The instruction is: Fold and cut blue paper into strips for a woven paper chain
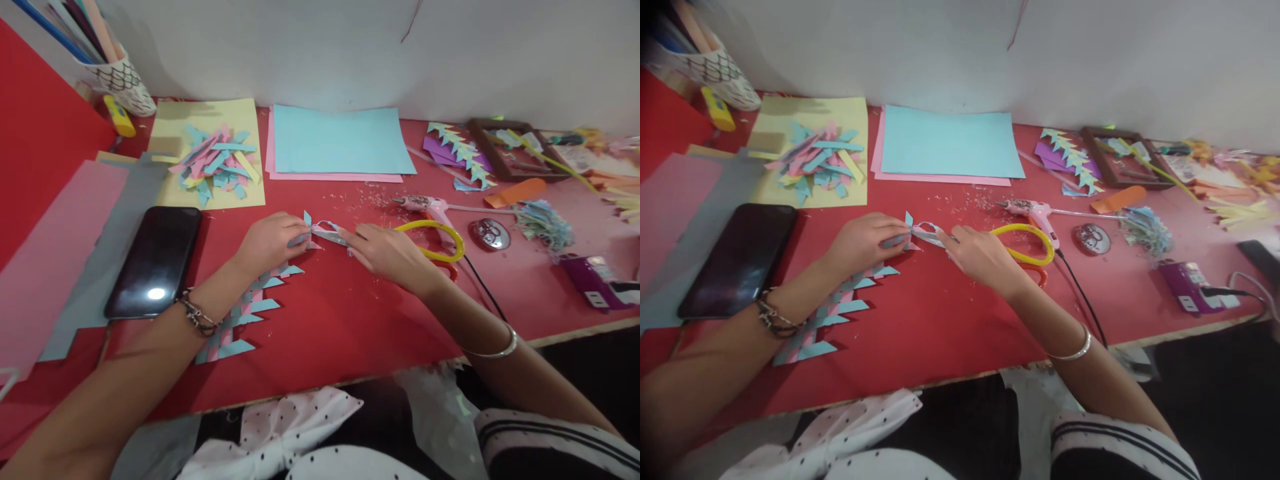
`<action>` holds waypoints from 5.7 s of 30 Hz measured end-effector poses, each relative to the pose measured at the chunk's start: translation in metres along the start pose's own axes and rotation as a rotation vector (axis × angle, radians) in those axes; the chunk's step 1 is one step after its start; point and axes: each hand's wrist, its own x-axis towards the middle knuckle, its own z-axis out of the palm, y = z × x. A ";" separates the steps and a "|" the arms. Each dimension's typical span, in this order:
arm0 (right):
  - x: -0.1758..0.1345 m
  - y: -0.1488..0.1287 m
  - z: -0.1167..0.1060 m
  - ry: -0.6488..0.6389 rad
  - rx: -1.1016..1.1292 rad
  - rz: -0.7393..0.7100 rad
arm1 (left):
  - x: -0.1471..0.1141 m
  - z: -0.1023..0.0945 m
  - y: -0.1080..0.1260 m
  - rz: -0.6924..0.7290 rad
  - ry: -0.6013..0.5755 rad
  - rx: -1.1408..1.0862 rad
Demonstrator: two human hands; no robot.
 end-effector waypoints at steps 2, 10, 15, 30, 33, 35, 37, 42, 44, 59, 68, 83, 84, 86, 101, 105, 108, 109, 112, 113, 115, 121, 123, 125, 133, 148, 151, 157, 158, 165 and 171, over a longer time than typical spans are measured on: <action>-0.001 -0.004 -0.002 -0.013 -0.006 0.012 | 0.000 0.000 0.000 0.010 0.001 0.016; -0.004 -0.015 0.000 -0.063 0.091 0.083 | -0.001 -0.001 0.003 0.047 -0.020 0.112; -0.005 -0.017 0.004 -0.082 0.109 0.139 | -0.001 -0.002 0.006 0.112 -0.027 0.255; -0.015 -0.010 -0.006 -0.076 0.171 0.215 | -0.001 -0.002 0.013 0.112 0.080 0.300; -0.015 -0.010 -0.004 -0.064 0.170 0.177 | -0.002 -0.001 0.013 0.101 0.102 0.281; -0.014 -0.011 -0.003 -0.059 0.168 0.151 | -0.002 0.000 0.012 0.083 0.117 0.258; -0.013 -0.011 -0.002 -0.052 0.163 0.146 | -0.003 0.001 0.011 0.056 0.121 0.233; -0.009 -0.011 0.000 -0.059 0.158 0.152 | -0.004 0.002 0.009 0.018 0.103 0.171; -0.009 -0.011 0.000 -0.066 0.161 0.151 | -0.003 0.002 0.009 0.003 0.088 0.173; -0.008 -0.012 -0.005 -0.080 0.109 0.119 | -0.004 0.003 0.008 -0.022 0.104 0.162; -0.005 -0.014 -0.008 -0.098 0.076 0.104 | -0.004 0.003 0.009 -0.034 0.089 0.142; -0.005 -0.017 -0.007 -0.083 0.110 0.122 | -0.004 0.005 0.010 -0.056 0.072 0.114; -0.004 -0.016 -0.006 -0.080 0.106 0.117 | -0.004 0.005 0.010 -0.056 0.080 0.120; -0.003 -0.012 -0.005 -0.071 0.104 0.101 | -0.004 0.005 0.009 -0.049 0.090 0.127; -0.009 0.000 0.008 -0.003 0.160 0.134 | -0.004 0.004 0.011 -0.056 0.085 0.147; -0.007 -0.002 0.007 -0.008 0.149 0.116 | -0.004 0.003 0.011 -0.036 0.108 0.136; -0.006 -0.003 0.006 -0.013 0.145 0.111 | -0.004 0.003 0.010 -0.038 0.108 0.131; -0.006 -0.003 0.005 -0.017 0.142 0.111 | -0.004 0.003 0.010 -0.043 0.105 0.133; -0.006 -0.003 0.004 -0.025 0.138 0.113 | -0.004 0.003 0.010 -0.049 0.099 0.142; -0.006 -0.003 0.004 -0.026 0.136 0.115 | -0.004 0.003 0.010 -0.047 0.099 0.142; -0.006 -0.003 0.003 -0.029 0.133 0.117 | -0.004 0.004 0.009 -0.042 0.100 0.141; -0.006 -0.005 -0.001 -0.071 0.145 0.118 | -0.004 0.003 0.010 -0.046 0.105 0.149; -0.006 -0.006 -0.002 -0.072 0.150 0.121 | -0.004 0.003 0.011 -0.045 0.111 0.143; -0.006 -0.006 -0.001 -0.062 0.155 0.120 | -0.004 0.003 0.011 -0.043 0.110 0.130; -0.007 -0.004 0.000 -0.040 0.146 0.122 | -0.004 0.003 0.009 -0.037 0.106 0.130; -0.006 -0.006 0.006 -0.012 0.140 0.117 | -0.004 0.004 0.009 -0.050 0.095 0.138; -0.006 -0.006 0.006 -0.018 0.139 0.120 | -0.004 0.004 0.008 -0.064 0.080 0.128; -0.005 -0.009 0.001 -0.042 0.127 0.125 | -0.005 0.004 0.009 -0.056 0.090 0.111; -0.005 -0.009 0.000 -0.050 0.124 0.127 | -0.005 0.004 0.009 -0.056 0.089 0.118; -0.005 -0.010 -0.004 -0.086 0.124 0.135 | -0.005 0.004 0.009 -0.050 0.096 0.131; -0.005 -0.012 -0.003 -0.103 0.136 0.144 | -0.004 0.003 0.010 -0.069 0.078 0.125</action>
